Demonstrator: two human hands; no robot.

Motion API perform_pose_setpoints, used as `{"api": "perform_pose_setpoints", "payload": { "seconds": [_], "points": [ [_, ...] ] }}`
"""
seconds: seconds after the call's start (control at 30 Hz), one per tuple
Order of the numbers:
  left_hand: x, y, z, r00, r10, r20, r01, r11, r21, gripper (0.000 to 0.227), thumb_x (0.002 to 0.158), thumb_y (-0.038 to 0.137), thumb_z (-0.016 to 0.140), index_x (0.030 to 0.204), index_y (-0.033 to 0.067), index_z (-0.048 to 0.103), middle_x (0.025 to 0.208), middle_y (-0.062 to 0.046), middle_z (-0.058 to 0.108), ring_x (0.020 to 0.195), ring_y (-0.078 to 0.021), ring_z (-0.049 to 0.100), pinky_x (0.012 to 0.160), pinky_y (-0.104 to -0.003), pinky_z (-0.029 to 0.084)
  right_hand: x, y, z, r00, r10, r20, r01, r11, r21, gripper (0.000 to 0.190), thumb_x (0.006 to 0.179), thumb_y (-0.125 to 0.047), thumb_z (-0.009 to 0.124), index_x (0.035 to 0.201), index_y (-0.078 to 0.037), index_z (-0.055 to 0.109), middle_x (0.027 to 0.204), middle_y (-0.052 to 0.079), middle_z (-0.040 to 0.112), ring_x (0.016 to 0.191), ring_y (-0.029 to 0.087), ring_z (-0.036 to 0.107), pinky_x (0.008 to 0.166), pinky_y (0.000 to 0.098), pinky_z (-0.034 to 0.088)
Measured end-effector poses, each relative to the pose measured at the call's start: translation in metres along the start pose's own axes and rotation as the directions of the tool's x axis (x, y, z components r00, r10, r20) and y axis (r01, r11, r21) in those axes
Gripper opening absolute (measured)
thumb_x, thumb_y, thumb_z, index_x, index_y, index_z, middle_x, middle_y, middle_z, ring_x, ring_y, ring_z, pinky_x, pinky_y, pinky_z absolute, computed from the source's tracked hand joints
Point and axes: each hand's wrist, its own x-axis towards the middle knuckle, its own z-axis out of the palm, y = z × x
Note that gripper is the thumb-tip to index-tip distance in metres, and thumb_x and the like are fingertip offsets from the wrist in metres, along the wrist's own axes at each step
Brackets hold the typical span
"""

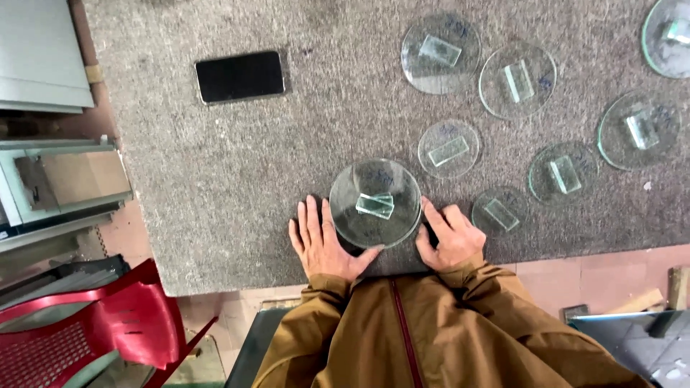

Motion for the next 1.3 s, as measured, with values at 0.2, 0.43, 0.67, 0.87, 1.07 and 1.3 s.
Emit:
{"api": "perform_pose_setpoints", "payload": {
  "seconds": [0.2, 0.43, 0.67, 0.87, 1.07, 1.3],
  "points": [
    [0.003, 0.001, -0.003, 1.000, -0.002, -0.012, 0.002, 1.000, -0.015, 0.155, 0.049, 0.084, 0.096, 0.171, 0.0046, 0.045, 0.183, -0.022, 0.033, 0.171, -0.0447, 0.027, 0.137, -0.063, 0.016, -0.004, 0.002, 0.005, 1.000, 0.004, -0.018, -0.004, 1.000, -0.021, 0.049, 0.088, -0.031, 0.073, 0.136, -0.025, 0.085, 0.091, -0.005, 0.054, 0.072, 0.016, 0.070, 0.070, 0.0288, 0.060],
    [0.002, 0.001, -0.006, 1.000, -0.005, 0.007, 0.005, 1.000, -0.028, 0.156, 0.046, 0.075, 0.101, 0.172, 0.0045, 0.044, 0.184, -0.022, 0.032, 0.171, -0.0436, 0.026, 0.137, -0.063, 0.015, -0.008, 0.003, 0.008, 1.000, 0.009, -0.018, -0.010, 0.999, -0.039, 0.051, 0.089, -0.033, 0.073, 0.138, -0.025, 0.084, 0.093, -0.003, 0.054, 0.073, 0.019, 0.071, 0.070, 0.0323, 0.059],
    [0.004, 0.001, -0.005, 0.999, -0.012, 0.036, 0.013, 1.000, -0.027, 0.157, 0.046, 0.076, 0.101, 0.173, 0.0041, 0.042, 0.185, -0.022, 0.029, 0.172, -0.0426, 0.022, 0.139, -0.061, 0.011, -0.008, 0.004, 0.010, 1.000, 0.025, -0.012, -0.026, 0.999, -0.040, 0.052, 0.088, -0.032, 0.073, 0.139, -0.027, 0.084, 0.095, -0.003, 0.055, 0.074, 0.021, 0.071, 0.070, 0.0320, 0.059],
    [0.004, 0.001, -0.005, 0.999, -0.009, 0.031, 0.010, 1.000, -0.015, 0.157, 0.047, 0.077, 0.101, 0.173, 0.0043, 0.042, 0.185, -0.021, 0.029, 0.172, -0.0430, 0.023, 0.139, -0.061, 0.013, -0.008, 0.003, 0.011, 0.999, 0.038, -0.017, -0.039, 0.999, -0.028, 0.052, 0.088, -0.033, 0.074, 0.138, -0.028, 0.084, 0.094, -0.003, 0.055, 0.073, 0.020, 0.071, 0.071, 0.0321, 0.060],
    [0.004, 0.002, -0.006, 0.999, -0.011, 0.039, 0.010, 1.000, 0.007, 0.159, 0.048, 0.082, 0.098, 0.174, 0.0057, 0.039, 0.186, -0.021, 0.027, 0.172, -0.0432, 0.022, 0.137, -0.063, 0.014, -0.007, 0.003, 0.011, 0.999, 0.047, -0.002, -0.047, 0.998, -0.031, 0.055, 0.087, -0.032, 0.073, 0.141, -0.032, 0.085, 0.092, -0.004, 0.054, 0.073, 0.019, 0.071, 0.069, 0.0326, 0.060],
    [0.004, 0.003, -0.007, 0.998, -0.016, 0.055, 0.015, 1.000, 0.006, 0.159, 0.046, 0.077, 0.101, 0.174, 0.0059, 0.040, 0.186, -0.021, 0.027, 0.172, -0.0435, 0.022, 0.137, -0.063, 0.015, -0.006, 0.002, 0.009, 0.998, 0.057, 0.013, -0.057, 0.998, -0.026, 0.056, 0.086, -0.032, 0.073, 0.141, -0.034, 0.084, 0.093, -0.006, 0.054, 0.073, 0.018, 0.071, 0.071, 0.0315, 0.060]
  ]
}}
